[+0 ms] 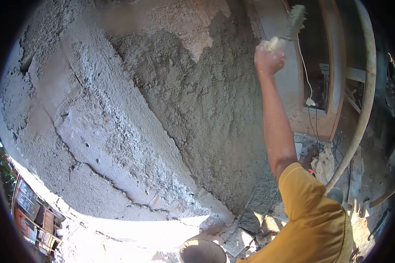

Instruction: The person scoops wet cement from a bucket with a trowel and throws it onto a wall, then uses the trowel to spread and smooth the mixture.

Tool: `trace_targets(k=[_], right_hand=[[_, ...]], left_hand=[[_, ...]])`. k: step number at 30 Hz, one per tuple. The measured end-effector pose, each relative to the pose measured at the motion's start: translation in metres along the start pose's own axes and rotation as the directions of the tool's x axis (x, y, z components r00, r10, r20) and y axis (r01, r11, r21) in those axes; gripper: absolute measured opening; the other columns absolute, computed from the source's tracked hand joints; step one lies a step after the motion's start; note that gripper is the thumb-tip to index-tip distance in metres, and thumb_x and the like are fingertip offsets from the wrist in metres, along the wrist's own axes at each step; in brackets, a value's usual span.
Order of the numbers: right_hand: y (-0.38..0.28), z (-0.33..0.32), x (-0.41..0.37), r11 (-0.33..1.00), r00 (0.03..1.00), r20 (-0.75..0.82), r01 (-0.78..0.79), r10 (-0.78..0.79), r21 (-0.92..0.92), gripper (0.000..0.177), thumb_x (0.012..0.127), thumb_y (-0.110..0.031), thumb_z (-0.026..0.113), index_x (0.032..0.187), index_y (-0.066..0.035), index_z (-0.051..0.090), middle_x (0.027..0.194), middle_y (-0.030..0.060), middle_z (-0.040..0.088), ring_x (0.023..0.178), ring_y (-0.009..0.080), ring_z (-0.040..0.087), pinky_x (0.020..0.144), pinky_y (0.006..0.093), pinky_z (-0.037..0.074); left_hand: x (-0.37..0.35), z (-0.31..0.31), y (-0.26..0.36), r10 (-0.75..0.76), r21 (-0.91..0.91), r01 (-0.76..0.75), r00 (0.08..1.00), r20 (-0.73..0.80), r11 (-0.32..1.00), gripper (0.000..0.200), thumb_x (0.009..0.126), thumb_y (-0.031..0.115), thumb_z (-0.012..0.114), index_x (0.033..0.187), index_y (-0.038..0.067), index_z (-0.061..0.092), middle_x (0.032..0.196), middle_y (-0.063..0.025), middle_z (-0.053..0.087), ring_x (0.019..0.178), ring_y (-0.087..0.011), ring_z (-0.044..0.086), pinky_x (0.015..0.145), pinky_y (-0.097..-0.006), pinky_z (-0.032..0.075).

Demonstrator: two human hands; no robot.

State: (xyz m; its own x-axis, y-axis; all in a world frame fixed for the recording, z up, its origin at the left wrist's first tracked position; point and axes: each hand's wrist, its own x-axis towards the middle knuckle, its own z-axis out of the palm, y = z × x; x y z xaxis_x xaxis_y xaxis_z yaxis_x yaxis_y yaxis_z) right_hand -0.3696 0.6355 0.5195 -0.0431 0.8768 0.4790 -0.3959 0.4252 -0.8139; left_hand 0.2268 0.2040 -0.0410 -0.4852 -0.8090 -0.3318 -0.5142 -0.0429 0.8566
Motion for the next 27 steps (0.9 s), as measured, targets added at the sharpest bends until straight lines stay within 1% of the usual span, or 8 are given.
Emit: trace_targets(k=[4, 7, 12, 16, 18, 20, 22, 27], right_hand=[[0.041, -0.123, -0.142, 0.982, 0.332, 0.934, 0.173, -0.130, 0.076, 0.045, 0.089, -0.033, 0.072, 0.128, -0.013, 0.067, 0.107, 0.0242, 0.075, 0.101, 0.0452, 0.073, 0.091, 0.0518, 0.058], [0.139, -0.285, -0.254, 0.994, 0.006, 0.997, -0.074, -0.080, 0.080, 0.038, 0.093, -0.030, 0.072, 0.126, -0.012, 0.067, 0.098, 0.0232, 0.075, 0.093, 0.0444, 0.073, 0.084, 0.0531, 0.058], [0.225, -0.474, -0.310, 0.935, -0.716, 0.668, 0.343, 0.201, 0.086, 0.039, 0.094, -0.040, 0.062, 0.121, -0.011, 0.068, 0.111, 0.0172, 0.075, 0.098, 0.0374, 0.075, 0.086, 0.0502, 0.060], [0.249, -0.544, -0.366, 0.852, -0.617, 0.679, 0.523, 0.398, -0.024, 0.027, 0.090, -0.034, 0.062, 0.093, -0.010, 0.075, 0.090, 0.0083, 0.075, 0.087, 0.0282, 0.076, 0.079, 0.0514, 0.061], [0.280, -0.570, -0.399, 0.875, -0.724, 0.686, 0.380, 0.079, 0.301, 0.030, 0.094, -0.033, 0.061, 0.100, -0.008, 0.075, 0.093, 0.0083, 0.074, 0.090, 0.0279, 0.075, 0.084, 0.0481, 0.060], [0.240, -0.562, -0.348, 0.960, -0.592, 0.792, -0.108, 0.147, -0.259, 0.032, 0.102, -0.034, 0.061, 0.105, -0.004, 0.071, 0.100, 0.0095, 0.073, 0.102, 0.0279, 0.071, 0.090, 0.0436, 0.057], [0.198, -0.557, -0.302, 0.812, -0.396, 0.767, -0.083, 0.505, -0.578, 0.024, 0.102, -0.027, 0.066, 0.104, -0.004, 0.068, 0.094, 0.0149, 0.070, 0.095, 0.0223, 0.070, 0.081, 0.0382, 0.056], [0.167, -0.584, -0.319, 0.103, -0.645, 0.322, -0.353, 0.693, -0.930, 0.027, 0.108, -0.032, 0.057, 0.094, -0.008, 0.063, 0.062, 0.0016, 0.051, 0.042, 0.0122, 0.042, 0.036, 0.0310, 0.031]], left_hand=[[0.009, 0.009, -0.011, 0.146, 0.008, -0.148, 0.982, 0.121, 0.989, 0.017, 0.083, 0.017, 0.071, 0.086, 0.000, 0.076, 0.072, -0.0065, 0.066, 0.066, -0.0156, 0.056, 0.060, -0.0346, 0.047], [0.000, 0.048, 0.031, 0.180, 0.074, -0.199, 0.961, 0.212, 0.977, 0.022, 0.079, 0.016, 0.071, 0.083, -0.005, 0.074, 0.069, -0.0068, 0.067, 0.065, -0.0135, 0.058, 0.060, -0.0325, 0.048], [-0.009, 0.090, 0.105, 0.344, 0.100, -0.419, 0.840, 0.420, 0.902, 0.024, 0.074, 0.013, 0.067, 0.078, -0.010, 0.072, 0.060, -0.0077, 0.066, 0.060, -0.0119, 0.058, 0.058, -0.0350, 0.048], [0.010, 0.121, 0.094, 0.484, 0.091, -0.655, 0.637, 0.600, 0.750, 0.019, 0.076, 0.012, 0.067, 0.079, -0.007, 0.072, 0.059, -0.0090, 0.065, 0.059, -0.0113, 0.060, 0.058, -0.0352, 0.049], [-0.005, 0.138, 0.113, 0.546, 0.047, -0.705, 0.587, 0.598, 0.707, 0.016, 0.077, 0.010, 0.067, 0.080, -0.005, 0.073, 0.060, -0.0102, 0.066, 0.061, -0.0112, 0.062, 0.059, -0.0353, 0.050], [-0.021, 0.146, 0.137, 0.529, -0.002, -0.676, 0.574, 0.625, 0.737, 0.016, 0.080, 0.010, 0.068, 0.081, -0.005, 0.073, 0.060, -0.0088, 0.067, 0.058, -0.0112, 0.062, 0.056, -0.0346, 0.049], [-0.036, 0.146, 0.155, 0.454, -0.066, -0.570, 0.573, 0.683, 0.819, 0.015, 0.083, 0.009, 0.069, 0.082, -0.006, 0.073, 0.059, -0.0075, 0.068, 0.056, -0.0112, 0.061, 0.054, -0.0339, 0.048], [-0.077, 0.142, 0.149, 0.438, -0.164, -0.478, 0.544, 0.716, 0.863, 0.029, 0.089, 0.009, 0.069, 0.063, -0.002, 0.062, 0.060, 0.0026, 0.062, 0.057, -0.0038, 0.051, 0.052, -0.0302, 0.041]])
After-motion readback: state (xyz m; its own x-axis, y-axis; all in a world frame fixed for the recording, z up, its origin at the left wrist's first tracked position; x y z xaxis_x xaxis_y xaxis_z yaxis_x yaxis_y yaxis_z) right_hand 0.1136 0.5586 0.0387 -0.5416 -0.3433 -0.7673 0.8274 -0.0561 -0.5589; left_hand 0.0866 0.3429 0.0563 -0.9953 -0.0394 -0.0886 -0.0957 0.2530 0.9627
